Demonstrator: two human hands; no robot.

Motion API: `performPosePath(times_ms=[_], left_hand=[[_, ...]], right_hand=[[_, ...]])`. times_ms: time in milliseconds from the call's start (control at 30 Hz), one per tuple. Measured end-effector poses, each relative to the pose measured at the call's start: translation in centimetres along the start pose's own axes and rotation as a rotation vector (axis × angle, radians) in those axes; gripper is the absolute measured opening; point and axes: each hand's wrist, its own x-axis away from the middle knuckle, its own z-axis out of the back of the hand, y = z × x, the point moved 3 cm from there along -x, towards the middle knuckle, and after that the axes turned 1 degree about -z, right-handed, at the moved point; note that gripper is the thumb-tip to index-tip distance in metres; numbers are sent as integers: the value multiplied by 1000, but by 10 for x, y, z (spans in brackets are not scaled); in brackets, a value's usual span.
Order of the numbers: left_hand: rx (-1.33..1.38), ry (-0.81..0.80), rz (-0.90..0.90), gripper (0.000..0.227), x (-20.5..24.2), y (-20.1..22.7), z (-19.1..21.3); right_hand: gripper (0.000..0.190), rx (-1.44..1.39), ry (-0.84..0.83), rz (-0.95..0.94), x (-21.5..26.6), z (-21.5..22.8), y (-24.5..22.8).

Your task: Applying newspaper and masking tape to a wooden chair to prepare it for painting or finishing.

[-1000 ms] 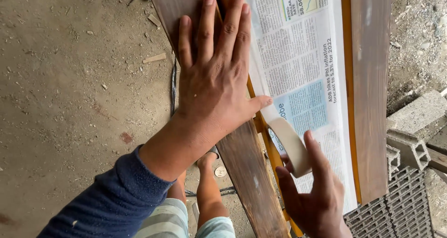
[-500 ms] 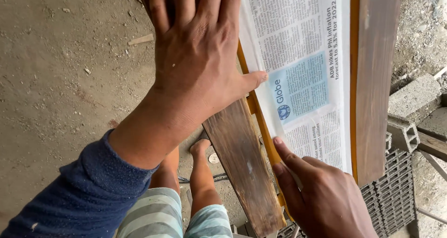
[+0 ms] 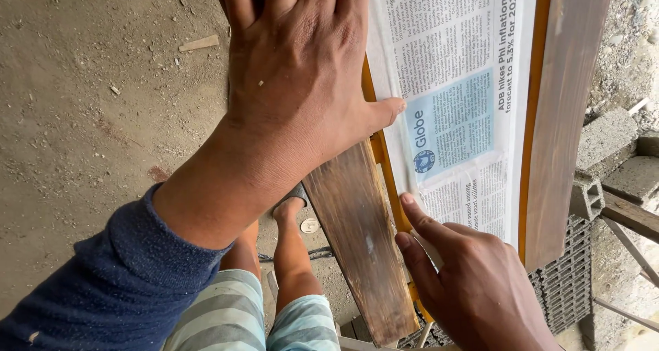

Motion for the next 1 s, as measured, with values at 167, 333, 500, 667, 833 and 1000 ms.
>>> performPosePath(times_ms=[167, 333, 500, 667, 833, 1000], left_hand=[[-1, -5, -15, 102, 2, -2, -5], [3, -61, 14, 109, 2, 5, -6], [52, -192, 78, 138, 21, 41, -3], [116, -286, 103, 146, 44, 69, 1], [92, -313, 113, 141, 46, 74, 3], [54, -278, 122, 136, 49, 73, -2]], right_hand=[[54, -10, -43, -43, 3, 7, -9], [55, -50, 40, 61, 2, 0, -3], [53, -52, 15, 84, 2, 12, -9], [56, -363, 445, 367, 19, 2, 14], [77, -552, 544, 452, 25, -59, 58], [84, -511, 709, 512, 45, -101, 92]])
